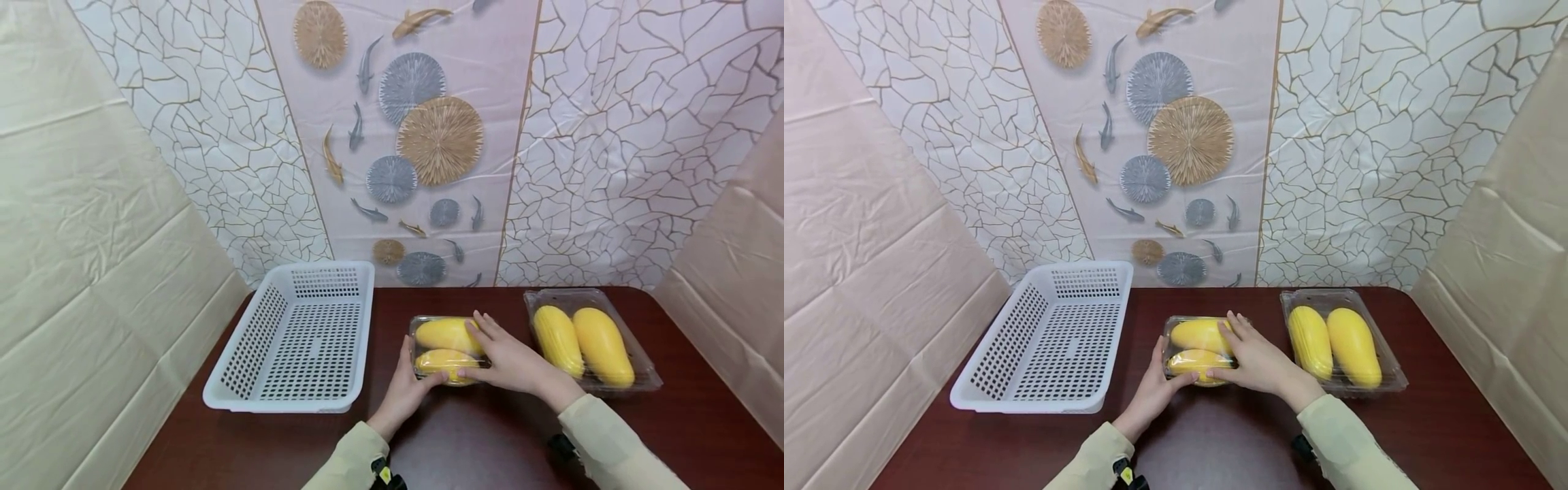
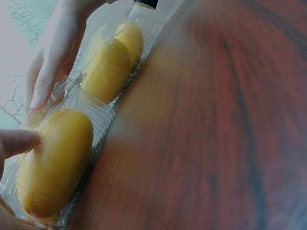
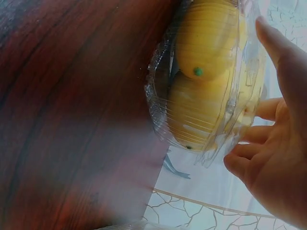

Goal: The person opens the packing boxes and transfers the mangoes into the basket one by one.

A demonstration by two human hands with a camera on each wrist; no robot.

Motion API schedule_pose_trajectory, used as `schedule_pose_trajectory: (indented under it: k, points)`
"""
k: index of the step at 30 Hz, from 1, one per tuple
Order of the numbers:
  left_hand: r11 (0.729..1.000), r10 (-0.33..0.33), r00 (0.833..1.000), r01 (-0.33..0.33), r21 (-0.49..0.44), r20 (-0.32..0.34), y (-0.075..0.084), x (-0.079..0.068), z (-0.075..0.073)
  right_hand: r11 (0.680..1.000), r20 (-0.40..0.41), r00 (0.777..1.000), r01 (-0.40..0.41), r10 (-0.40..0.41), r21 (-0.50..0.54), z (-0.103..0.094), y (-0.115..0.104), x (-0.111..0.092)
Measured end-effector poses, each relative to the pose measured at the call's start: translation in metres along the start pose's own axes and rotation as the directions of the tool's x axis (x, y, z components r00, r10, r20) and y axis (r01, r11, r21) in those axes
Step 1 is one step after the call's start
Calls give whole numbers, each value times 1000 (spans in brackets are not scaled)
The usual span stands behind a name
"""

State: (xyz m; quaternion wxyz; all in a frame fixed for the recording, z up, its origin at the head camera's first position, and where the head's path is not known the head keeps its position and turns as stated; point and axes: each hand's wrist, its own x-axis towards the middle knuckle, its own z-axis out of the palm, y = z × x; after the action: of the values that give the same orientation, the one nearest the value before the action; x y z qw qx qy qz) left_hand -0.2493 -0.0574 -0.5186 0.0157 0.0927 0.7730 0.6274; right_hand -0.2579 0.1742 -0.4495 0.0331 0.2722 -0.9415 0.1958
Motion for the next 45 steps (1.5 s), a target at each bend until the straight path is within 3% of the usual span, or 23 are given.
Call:
schedule_pose_trajectory:
  k: [16,28,45]
  points:
    - [1000,-21,999,21,3,24,-2,3,-1,997,-45,999,14,-17,-74,5,0,-1]
    - [1000,-17,999,16,21,39,0,-1,-4,959,-117,982,116,-150,-258,9,-7,0]
    - [999,-35,998,36,-16,60,0,1,-5,957,-124,981,112,-149,-268,12,-3,1]
